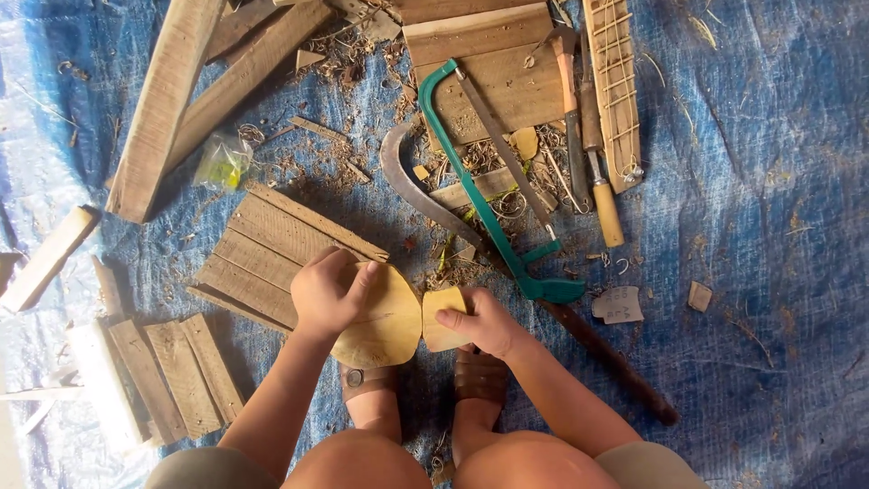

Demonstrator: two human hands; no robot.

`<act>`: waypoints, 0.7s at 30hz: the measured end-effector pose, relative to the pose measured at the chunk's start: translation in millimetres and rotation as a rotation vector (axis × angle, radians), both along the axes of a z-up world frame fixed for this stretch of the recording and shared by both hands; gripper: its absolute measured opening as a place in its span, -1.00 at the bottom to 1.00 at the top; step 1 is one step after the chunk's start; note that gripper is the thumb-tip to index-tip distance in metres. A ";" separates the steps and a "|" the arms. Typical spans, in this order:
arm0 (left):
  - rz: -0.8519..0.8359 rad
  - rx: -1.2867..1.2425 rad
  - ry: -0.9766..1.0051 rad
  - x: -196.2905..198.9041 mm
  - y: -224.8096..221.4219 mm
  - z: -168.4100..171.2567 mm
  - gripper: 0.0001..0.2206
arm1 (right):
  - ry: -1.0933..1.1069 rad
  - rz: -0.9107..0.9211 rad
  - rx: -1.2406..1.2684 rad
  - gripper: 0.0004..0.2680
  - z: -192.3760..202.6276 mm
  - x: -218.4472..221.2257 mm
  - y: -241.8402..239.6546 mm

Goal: The person is using a hacksaw blade and a knife to cut and shape a circular piece of wood on a floor-level workspace.

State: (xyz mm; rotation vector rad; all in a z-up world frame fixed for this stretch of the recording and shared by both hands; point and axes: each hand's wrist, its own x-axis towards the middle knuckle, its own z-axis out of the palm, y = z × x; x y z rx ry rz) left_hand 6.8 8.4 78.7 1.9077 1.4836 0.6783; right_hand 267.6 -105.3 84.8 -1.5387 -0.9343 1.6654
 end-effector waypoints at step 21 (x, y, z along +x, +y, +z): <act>0.004 0.378 0.196 -14.2 10.5 3.5 -0.60 | -0.082 0.006 -0.178 -0.77 -10.4 -9.0 -4.6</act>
